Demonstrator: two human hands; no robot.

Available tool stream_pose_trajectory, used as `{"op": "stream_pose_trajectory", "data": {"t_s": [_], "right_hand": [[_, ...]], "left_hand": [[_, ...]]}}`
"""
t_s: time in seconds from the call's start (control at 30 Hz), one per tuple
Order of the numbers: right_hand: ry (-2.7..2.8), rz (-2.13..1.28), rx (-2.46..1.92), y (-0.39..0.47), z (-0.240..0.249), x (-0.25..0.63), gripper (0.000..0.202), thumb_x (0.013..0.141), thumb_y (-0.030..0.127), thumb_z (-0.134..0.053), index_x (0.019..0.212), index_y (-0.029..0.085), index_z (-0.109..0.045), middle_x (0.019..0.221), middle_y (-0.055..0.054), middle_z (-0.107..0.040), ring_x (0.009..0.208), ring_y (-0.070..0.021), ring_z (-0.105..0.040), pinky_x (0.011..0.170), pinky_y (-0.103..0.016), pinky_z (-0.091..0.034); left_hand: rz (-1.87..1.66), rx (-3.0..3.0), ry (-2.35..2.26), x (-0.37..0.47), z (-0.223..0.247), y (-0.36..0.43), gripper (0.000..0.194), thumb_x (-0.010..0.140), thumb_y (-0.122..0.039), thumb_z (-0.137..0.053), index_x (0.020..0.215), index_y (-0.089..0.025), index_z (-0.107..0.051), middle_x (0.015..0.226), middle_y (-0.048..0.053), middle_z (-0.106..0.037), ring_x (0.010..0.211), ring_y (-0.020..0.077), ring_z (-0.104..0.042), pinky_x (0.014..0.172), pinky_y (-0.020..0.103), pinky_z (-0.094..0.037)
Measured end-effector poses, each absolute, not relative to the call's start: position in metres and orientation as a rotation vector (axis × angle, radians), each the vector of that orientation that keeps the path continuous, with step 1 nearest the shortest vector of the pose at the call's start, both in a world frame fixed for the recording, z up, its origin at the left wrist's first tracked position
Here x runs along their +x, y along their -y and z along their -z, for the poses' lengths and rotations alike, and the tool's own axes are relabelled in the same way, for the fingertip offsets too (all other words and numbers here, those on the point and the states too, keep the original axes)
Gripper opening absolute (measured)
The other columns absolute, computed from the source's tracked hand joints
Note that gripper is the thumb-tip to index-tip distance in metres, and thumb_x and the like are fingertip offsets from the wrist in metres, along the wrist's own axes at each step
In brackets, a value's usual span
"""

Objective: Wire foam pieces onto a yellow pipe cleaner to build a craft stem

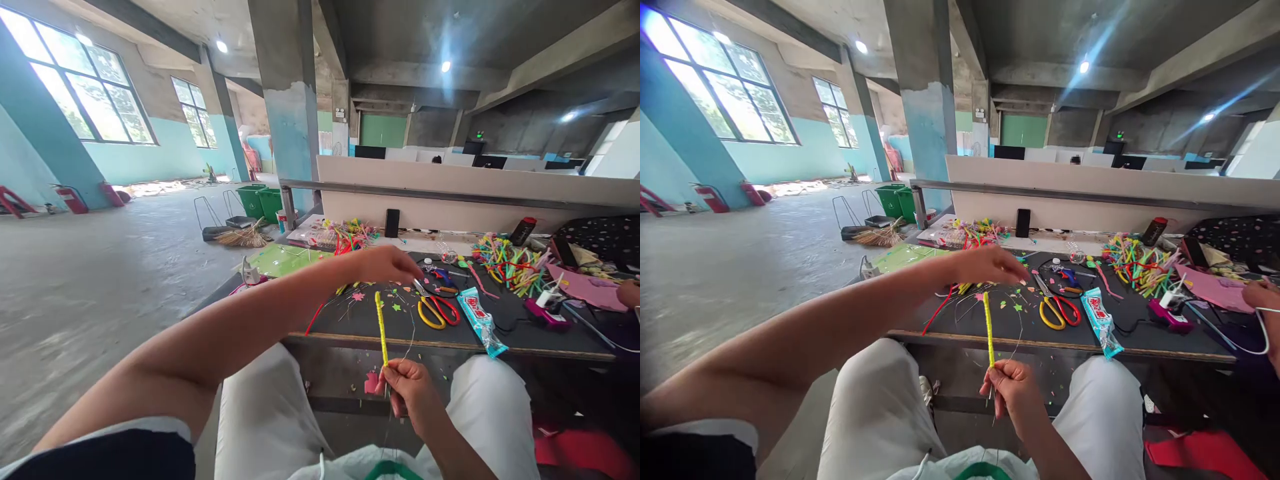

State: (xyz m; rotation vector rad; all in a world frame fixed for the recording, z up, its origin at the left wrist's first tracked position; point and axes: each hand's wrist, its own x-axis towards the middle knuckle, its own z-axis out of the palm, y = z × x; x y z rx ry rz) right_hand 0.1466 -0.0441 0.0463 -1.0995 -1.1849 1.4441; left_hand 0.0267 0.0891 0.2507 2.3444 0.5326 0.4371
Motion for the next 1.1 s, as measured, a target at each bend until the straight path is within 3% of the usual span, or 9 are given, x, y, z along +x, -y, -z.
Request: {"op": "stream_pose_trajectory", "data": {"t_s": [0.1, 0.3, 0.43, 0.87, 1.1], "right_hand": [[1.063, -1.387, -1.081, 0.041, -0.046, 0.154, 0.036, 0.073, 0.049, -0.064, 0.068, 0.014, -0.060, 0.058, -0.001, -0.065, 0.030, -0.0029, -0.039, 0.033, -0.017, -0.024], [1.000, -1.336, -1.080, 0.038, -0.039, 0.157, 0.038, 0.070, 0.052, -0.065, 0.069, 0.014, -0.060, 0.055, 0.001, -0.063, 0.029, -0.0029, -0.038, 0.032, -0.017, -0.023], [1.017, -1.322, -1.096, 0.037, -0.036, 0.152, 0.040, 0.070, 0.054, -0.064, 0.069, 0.014, -0.059, 0.054, 0.001, -0.062, 0.030, -0.0033, -0.038, 0.032, -0.017, -0.024], [1.046, -1.339, -1.125, 0.042, -0.041, 0.150, 0.042, 0.069, 0.057, -0.065, 0.069, 0.015, -0.060, 0.054, 0.001, -0.062, 0.031, -0.0045, -0.039, 0.032, -0.017, -0.027], [1.083, -1.332, -1.132, 0.043, -0.040, 0.153, 0.042, 0.071, 0.056, -0.064, 0.069, 0.015, -0.061, 0.056, 0.000, -0.063, 0.031, -0.0050, -0.041, 0.033, -0.018, -0.028]], "left_hand": [[-0.792, 2.154, -0.681, -0.002, -0.251, -0.105, 0.027, 0.073, -0.029, -0.066, 0.096, -0.018, -0.073, 0.088, 0.004, -0.072, 0.080, 0.0143, -0.062, 0.076, 0.025, -0.046], [-0.723, 1.803, -0.893, -0.034, -0.185, -0.114, 0.037, 0.065, -0.043, -0.073, 0.088, -0.013, -0.073, 0.075, 0.006, -0.070, 0.072, 0.0158, -0.062, 0.069, 0.026, -0.047], [-0.712, 1.744, -0.857, -0.027, -0.160, -0.111, 0.042, 0.069, -0.049, -0.069, 0.087, -0.011, -0.073, 0.073, 0.007, -0.068, 0.067, 0.0144, -0.059, 0.062, 0.025, -0.044], [-0.427, 1.455, -0.660, -0.007, -0.181, -0.100, 0.032, 0.064, -0.040, -0.076, 0.074, -0.011, -0.068, 0.061, 0.001, -0.057, 0.054, 0.0075, -0.047, 0.054, 0.022, -0.036], [-0.298, 1.320, -0.547, -0.010, -0.181, -0.101, 0.029, 0.073, -0.037, -0.070, 0.081, -0.010, -0.066, 0.055, 0.000, -0.051, 0.053, 0.0099, -0.047, 0.056, 0.025, -0.038]]}}
